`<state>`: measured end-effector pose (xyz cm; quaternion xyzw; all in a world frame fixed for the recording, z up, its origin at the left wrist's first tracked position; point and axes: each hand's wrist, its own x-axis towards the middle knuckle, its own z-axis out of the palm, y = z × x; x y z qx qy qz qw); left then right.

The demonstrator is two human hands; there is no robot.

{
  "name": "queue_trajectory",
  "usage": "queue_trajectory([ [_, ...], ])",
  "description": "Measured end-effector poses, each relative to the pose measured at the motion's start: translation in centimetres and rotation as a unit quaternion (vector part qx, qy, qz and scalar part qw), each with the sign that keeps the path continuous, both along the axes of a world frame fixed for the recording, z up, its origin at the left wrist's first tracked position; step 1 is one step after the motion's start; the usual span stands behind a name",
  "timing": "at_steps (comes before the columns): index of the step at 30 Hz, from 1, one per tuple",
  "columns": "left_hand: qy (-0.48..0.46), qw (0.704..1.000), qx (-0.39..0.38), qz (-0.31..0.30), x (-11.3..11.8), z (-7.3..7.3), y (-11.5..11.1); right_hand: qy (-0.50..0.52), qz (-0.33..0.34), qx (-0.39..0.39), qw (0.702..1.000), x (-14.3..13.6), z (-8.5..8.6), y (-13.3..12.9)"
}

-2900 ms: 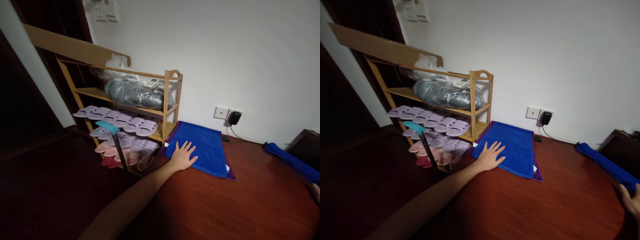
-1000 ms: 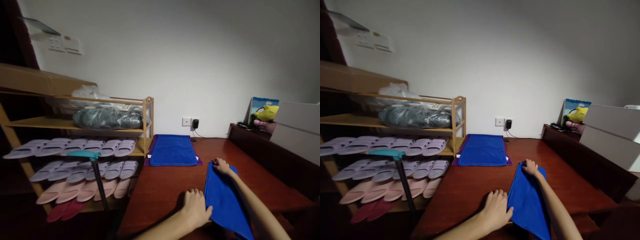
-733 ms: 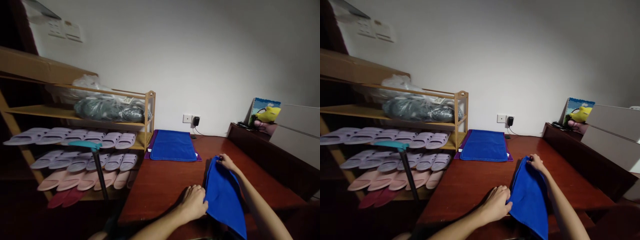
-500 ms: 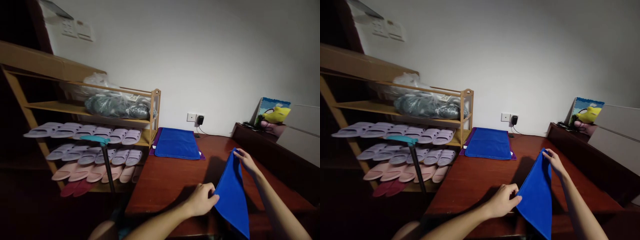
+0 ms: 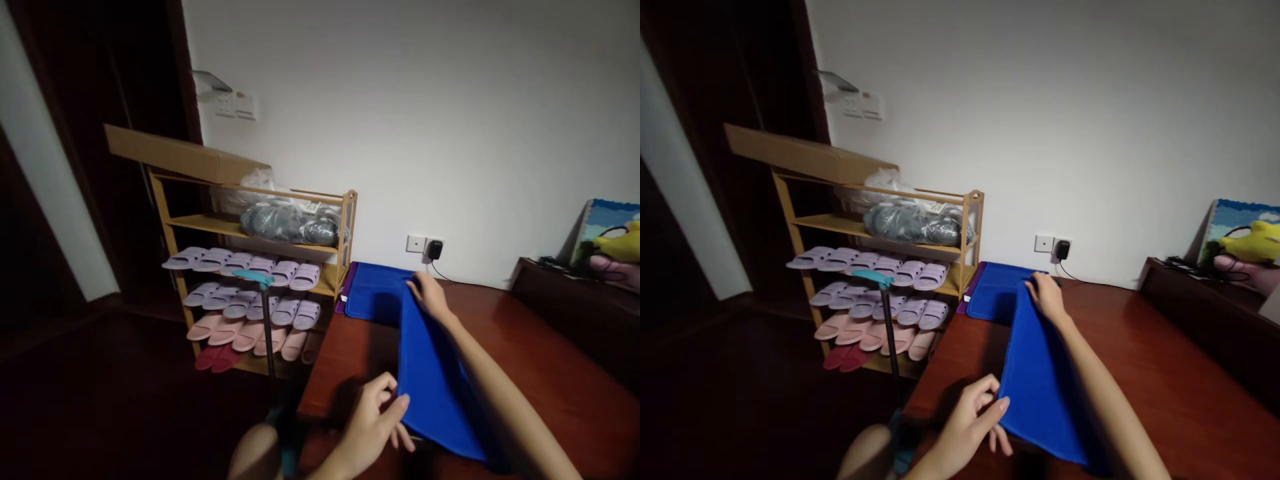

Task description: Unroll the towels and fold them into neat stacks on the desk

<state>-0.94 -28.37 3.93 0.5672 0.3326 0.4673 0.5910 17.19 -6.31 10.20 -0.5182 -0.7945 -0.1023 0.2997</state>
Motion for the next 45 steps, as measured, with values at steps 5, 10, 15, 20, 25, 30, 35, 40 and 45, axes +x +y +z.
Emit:
queue_trajectory([
  [5, 0.222, 0.96, 0.054, 0.163, -5.2, -2.6, -0.7, -0.06, 0.052, -0.059, 0.995, -8.4, -4.1, 0.4],
  [10, 0.342, 0.877, 0.182, 0.283, -9.3, -1.7, -0.3, -0.07, 0.024, -0.107, 0.991, -10.4, -6.2, -1.0],
  [15, 0.27, 0.882, 0.231, 0.31, -10.0, 1.4, 4.1, -0.076, -0.045, -0.213, 0.973, -11.8, -6.8, -1.8],
  [20, 0.213, 0.893, 0.235, 0.318, -9.6, 2.0, 9.6, -0.072, -0.059, -0.274, 0.957, -13.0, -7.7, -2.3],
  [25, 0.328, 0.882, 0.205, 0.268, -9.8, 1.8, 15.0, -0.034, -0.047, -0.314, 0.948, -11.9, -7.6, -1.7],
  [30, 0.467, 0.836, 0.173, 0.231, -8.1, 0.6, 19.9, 0.031, -0.027, -0.334, 0.942, -11.0, -7.9, -1.2],
  [35, 0.532, 0.78, 0.178, 0.275, -6.1, -1.2, 20.8, 0.125, 0.007, -0.336, 0.934, -10.5, -7.6, -0.7],
  [40, 0.549, 0.761, 0.231, 0.257, -5.4, -2.9, 20.3, 0.267, 0.045, -0.354, 0.895, -6.6, -6.1, -1.3],
  [45, 0.524, 0.775, 0.254, 0.246, -5.4, -3.4, 20.6, 0.394, 0.086, -0.378, 0.833, 2.3, -5.9, -3.9],
])
